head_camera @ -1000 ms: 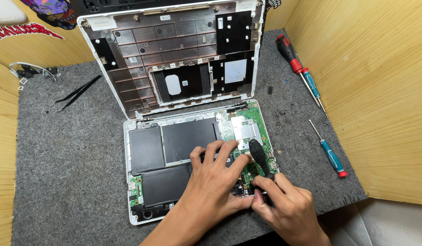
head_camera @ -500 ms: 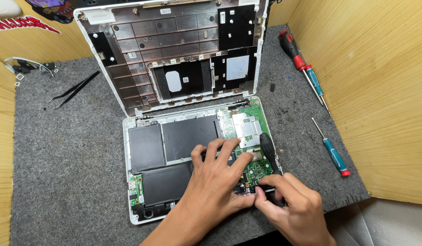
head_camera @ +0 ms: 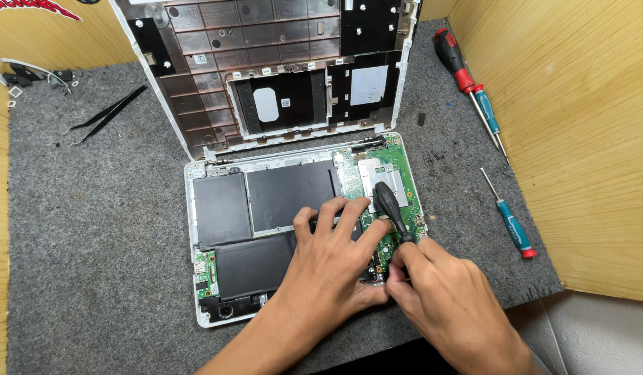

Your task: The person uses a screwdriver to remove screws from a disassembled laptop's motherboard and chassis. They then use a plastic pry tool to carefully lift and detach the motherboard from the laptop body.

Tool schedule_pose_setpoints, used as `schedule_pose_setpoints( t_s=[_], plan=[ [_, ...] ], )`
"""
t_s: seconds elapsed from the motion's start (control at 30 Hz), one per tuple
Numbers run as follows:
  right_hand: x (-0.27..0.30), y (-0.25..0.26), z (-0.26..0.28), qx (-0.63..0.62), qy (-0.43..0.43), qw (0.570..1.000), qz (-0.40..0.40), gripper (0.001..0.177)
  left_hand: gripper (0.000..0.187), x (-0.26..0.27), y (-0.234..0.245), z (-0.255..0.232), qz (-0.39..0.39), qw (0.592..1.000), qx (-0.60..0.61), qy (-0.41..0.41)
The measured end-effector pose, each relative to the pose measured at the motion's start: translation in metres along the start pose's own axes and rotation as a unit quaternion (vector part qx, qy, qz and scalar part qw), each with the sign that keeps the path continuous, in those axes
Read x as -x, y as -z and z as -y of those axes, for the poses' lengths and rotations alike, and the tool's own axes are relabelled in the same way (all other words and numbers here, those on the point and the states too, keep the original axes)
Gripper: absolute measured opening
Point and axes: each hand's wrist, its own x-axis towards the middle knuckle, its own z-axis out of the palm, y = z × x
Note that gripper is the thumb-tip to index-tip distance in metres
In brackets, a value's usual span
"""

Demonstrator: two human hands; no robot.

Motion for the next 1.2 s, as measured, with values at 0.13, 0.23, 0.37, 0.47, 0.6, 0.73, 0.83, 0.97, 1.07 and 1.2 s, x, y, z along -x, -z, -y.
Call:
schedule_pose_setpoints(
  t_s=[0.13,0.23,0.37,0.47,0.6,0.73,0.83,0.97,1.07,1.2],
  plan=[
    [-0.004,0.003,-0.008,0.019,0.076,0.997,0.014,0.012,0.068,0.0,0.001,0.0,0.005,1.0,0.001,0.002],
    [-0.002,-0.008,-0.019,-0.008,0.097,0.995,-0.026,0.013,0.071,0.001,0.001,-0.001,-0.001,1.0,-0.002,0.0],
    [0.001,-0.007,-0.016,-0.141,0.093,0.977,-0.129,0.006,0.08,0.0,0.001,0.0,0.005,1.0,-0.01,0.003],
    [0.005,-0.007,-0.008,-0.18,0.053,0.966,-0.176,0.011,0.072,0.0,0.001,-0.001,0.004,1.0,-0.002,0.006],
    [0.011,-0.007,-0.003,-0.118,0.098,0.968,-0.199,0.013,0.064,0.0,0.002,-0.002,0.001,1.0,-0.006,0.005],
    [0.013,-0.011,-0.005,-0.124,0.105,0.968,-0.193,0.013,0.063,-0.001,0.003,-0.001,-0.004,1.0,-0.009,0.007],
    [0.009,-0.005,-0.007,-0.174,0.048,0.973,-0.141,0.006,0.083,-0.001,0.005,0.003,0.017,1.0,0.006,0.009],
    [0.012,-0.009,-0.022,-0.354,-0.029,0.916,-0.185,0.019,0.044,-0.004,0.013,0.01,0.028,0.992,0.12,0.01],
    [0.017,-0.009,-0.033,-0.431,-0.081,0.866,-0.241,0.024,0.019,-0.005,0.015,0.01,0.017,0.986,0.162,0.021],
    [0.019,-0.01,-0.042,-0.232,-0.01,0.935,-0.267,0.031,0.011,-0.009,0.014,0.005,-0.011,0.988,0.151,0.014]
  ],
)
